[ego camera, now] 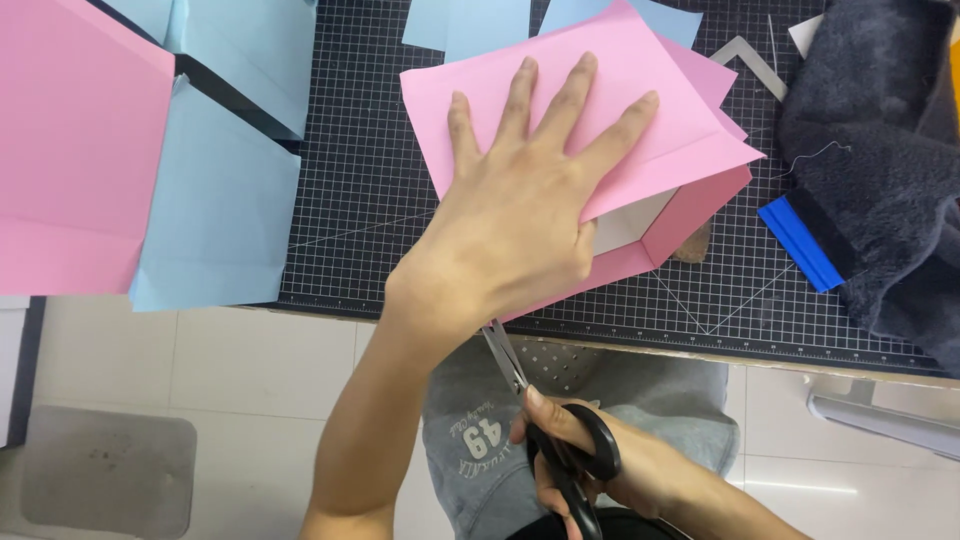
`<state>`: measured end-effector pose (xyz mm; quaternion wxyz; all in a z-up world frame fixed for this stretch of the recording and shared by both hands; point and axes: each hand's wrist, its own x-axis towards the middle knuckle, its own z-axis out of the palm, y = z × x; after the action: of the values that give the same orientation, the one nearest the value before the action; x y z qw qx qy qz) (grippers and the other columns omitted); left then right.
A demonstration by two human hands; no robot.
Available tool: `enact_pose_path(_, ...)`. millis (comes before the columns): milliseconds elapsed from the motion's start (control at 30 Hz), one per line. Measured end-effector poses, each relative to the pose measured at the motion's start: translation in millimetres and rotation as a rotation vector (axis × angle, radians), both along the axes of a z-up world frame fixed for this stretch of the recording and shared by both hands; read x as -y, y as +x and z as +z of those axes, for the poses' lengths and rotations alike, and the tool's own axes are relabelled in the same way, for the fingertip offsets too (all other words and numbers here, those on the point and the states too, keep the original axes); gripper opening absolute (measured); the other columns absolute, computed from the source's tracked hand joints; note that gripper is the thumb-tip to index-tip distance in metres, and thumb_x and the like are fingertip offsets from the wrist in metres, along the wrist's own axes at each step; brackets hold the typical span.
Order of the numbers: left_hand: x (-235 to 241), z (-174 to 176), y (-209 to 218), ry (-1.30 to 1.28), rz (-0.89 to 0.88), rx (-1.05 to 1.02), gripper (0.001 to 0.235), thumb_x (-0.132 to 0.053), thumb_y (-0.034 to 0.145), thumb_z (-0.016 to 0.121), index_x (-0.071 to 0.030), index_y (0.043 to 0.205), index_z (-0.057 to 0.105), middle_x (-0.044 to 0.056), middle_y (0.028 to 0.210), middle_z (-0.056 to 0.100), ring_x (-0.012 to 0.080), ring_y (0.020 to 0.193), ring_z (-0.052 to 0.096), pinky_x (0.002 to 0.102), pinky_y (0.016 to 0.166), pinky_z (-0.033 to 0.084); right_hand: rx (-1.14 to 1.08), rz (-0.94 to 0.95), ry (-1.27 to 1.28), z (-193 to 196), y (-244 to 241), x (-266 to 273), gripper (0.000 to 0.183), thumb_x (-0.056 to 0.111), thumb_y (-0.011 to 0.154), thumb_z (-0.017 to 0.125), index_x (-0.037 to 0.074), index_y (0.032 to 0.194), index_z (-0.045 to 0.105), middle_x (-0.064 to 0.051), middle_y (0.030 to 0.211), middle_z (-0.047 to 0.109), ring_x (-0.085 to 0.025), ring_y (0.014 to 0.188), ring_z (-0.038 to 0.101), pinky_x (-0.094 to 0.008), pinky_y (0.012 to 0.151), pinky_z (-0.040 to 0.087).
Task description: The person trims excess paper from small boxes using scissors. They first work on a light blue box, then switch to pink boxes, cutting along edges and smoothing the paper with a blue tool. Finished boxes are stacked on the table.
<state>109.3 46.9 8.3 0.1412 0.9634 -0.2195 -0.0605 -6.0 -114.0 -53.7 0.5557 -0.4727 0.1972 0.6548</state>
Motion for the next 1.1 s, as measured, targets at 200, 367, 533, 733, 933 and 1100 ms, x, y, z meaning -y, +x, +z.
enact_pose_path(200,2,-1,2,-0.010,0.017,0.016,0.075,-0.022,0.088,0.052,-0.024,0.157,0.023,0.019,0.160,0.016,0.0521,0.144,0.010,0.084,0.100,0.015,-0.004,0.023,-0.011,-5,-8,-7,0.057,0.059,0.090,0.043,0.007,0.112,0.049,-0.020,0.058,0.059,-0.026,0.039,0.058,-0.029,0.036,0.041)
enact_pose_path(367,2,-1,3,-0.023,0.027,0.036,0.073,-0.021,0.087,0.050,-0.024,0.156,0.025,0.020,0.159,0.019,0.0532,0.143,0.013,0.085,0.099,0.018,0.217,0.126,-0.032,7,-8,-9,0.040,0.043,0.100,0.050,0.006,0.088,0.043,-0.015,0.055,0.063,-0.021,0.040,0.058,-0.027,0.041,0.040)
enact_pose_path(533,1,-2,2,-0.019,0.026,0.040,0.073,-0.021,0.087,0.049,-0.024,0.156,0.025,0.019,0.160,0.018,0.0526,0.143,0.013,0.084,0.100,0.017,0.224,0.114,-0.053,7,-12,-10,0.038,0.043,0.099,0.052,0.006,0.091,0.045,-0.015,0.056,0.060,-0.023,0.040,0.059,-0.028,0.039,0.040)
enact_pose_path(733,-1,-2,2,-0.032,0.017,0.019,0.074,-0.017,0.086,0.048,-0.026,0.156,0.026,0.018,0.161,0.018,0.0511,0.144,0.011,0.084,0.102,0.014,0.263,0.081,-0.044,3,-16,-13,0.029,0.035,0.100,0.055,0.007,0.097,0.048,-0.013,0.055,0.056,-0.022,0.037,0.057,-0.026,0.037,0.036)
enact_pose_path(933,0,-24,5,0.179,0.033,0.283,0.077,-0.025,0.084,0.061,-0.017,0.154,0.030,0.019,0.156,0.032,0.0459,0.140,0.031,0.072,0.102,0.033,0.348,0.144,0.058,-6,-22,16,0.027,0.034,0.100,0.058,0.008,0.100,0.051,-0.012,0.055,0.053,-0.020,0.039,0.055,-0.028,0.037,0.041)
enact_pose_path(1100,-8,-34,10,0.349,-0.066,0.898,0.030,-0.012,0.103,0.059,0.004,0.128,0.061,0.021,0.124,0.068,0.0287,0.112,0.072,0.038,0.090,0.064,0.782,0.614,0.169,1,-5,96,0.070,0.078,0.079,0.049,0.017,0.109,0.064,0.005,0.095,0.070,-0.008,0.084,0.062,-0.026,0.076,0.051)
